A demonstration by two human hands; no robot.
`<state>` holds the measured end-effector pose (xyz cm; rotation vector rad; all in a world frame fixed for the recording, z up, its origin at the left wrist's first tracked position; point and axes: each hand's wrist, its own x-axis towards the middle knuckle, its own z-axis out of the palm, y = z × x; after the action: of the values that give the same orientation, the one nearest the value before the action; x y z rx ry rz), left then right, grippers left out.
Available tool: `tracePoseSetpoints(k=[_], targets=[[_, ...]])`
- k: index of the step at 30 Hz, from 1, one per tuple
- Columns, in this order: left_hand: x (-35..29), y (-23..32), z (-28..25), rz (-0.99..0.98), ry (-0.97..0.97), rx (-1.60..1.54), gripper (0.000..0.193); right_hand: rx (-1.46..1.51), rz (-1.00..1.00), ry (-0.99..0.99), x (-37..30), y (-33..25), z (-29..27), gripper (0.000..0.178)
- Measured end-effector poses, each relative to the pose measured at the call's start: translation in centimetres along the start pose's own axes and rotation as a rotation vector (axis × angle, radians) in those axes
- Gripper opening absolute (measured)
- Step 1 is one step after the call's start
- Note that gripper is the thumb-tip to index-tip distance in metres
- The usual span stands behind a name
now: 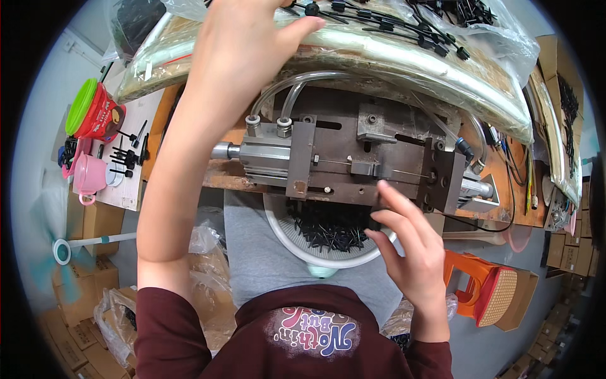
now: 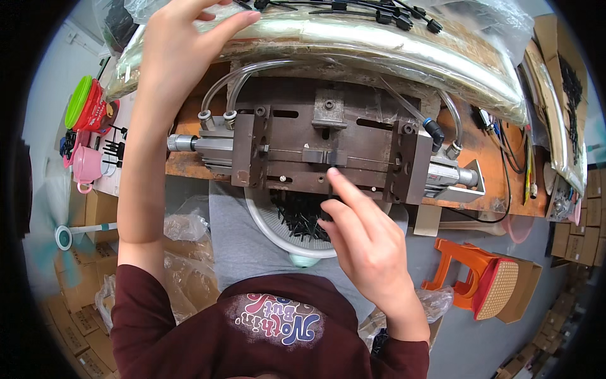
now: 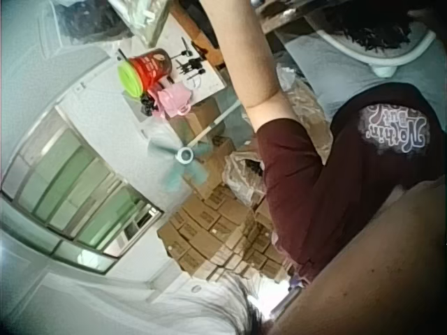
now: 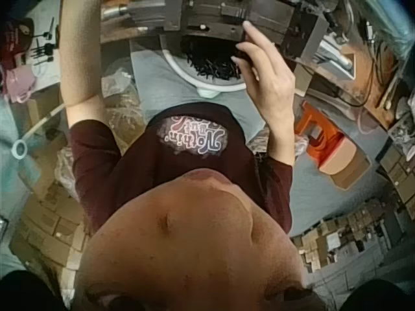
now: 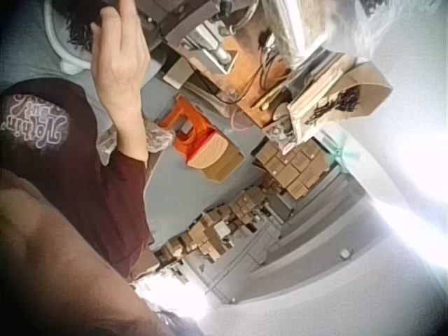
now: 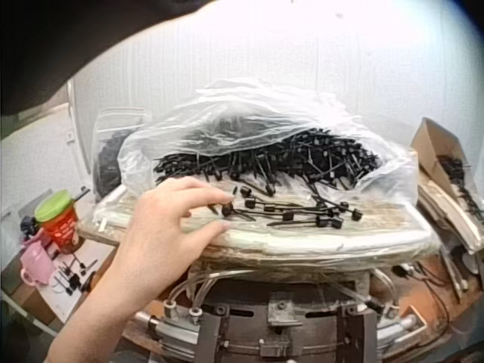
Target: Assembling small black plastic components using a pneumatic press.
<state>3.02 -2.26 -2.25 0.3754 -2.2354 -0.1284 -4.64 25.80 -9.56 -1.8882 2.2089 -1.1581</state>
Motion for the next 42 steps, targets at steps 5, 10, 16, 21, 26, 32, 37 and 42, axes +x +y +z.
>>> tracePoseSetpoints(k=[5,10,16,21,26,32,37,42], targets=[[2.8,-1.1,1.5,-0.204,-0.202,-0.072,0.037,-0.24,-0.082,-0.065,1.1,0.2,0.6,0.017],[1.8,2.2,-0.3,-0.183,-0.123,-0.147,0.027,-0.271,-0.032,-0.123,1.3,-0.3,0.3,0.02],[-3.2,5.8,-2.7,-0.018,-0.095,-0.449,0.028,-0.18,0.019,-0.094,1.3,-0.7,0.1,0.028],[-7.6,9.2,-4.3,-0.054,-0.154,-0.459,0.038,-0.018,0.015,0.262,-1.9,0.4,0.8,0.028],[-10.1,8.8,-4.9,0.034,-0.283,-0.429,0.033,0.116,-0.034,0.362,-6.9,-0.2,4.3,0.014],[-9.4,10.3,-2.9,0.171,-0.272,-0.464,0.028,0.174,0.131,0.454,-12.2,0.7,9.4,0.008],[-7.1,10.6,-2.6,0.371,-0.333,-0.415,0.024,0.128,0.42,0.186,-14.7,2.7,13.2,0.016],[-4.4,13.9,-1.8,0.468,-0.414,-0.55,0.026,-0.062,0.395,-0.297,-15.9,5.4,14.3,0.022]])
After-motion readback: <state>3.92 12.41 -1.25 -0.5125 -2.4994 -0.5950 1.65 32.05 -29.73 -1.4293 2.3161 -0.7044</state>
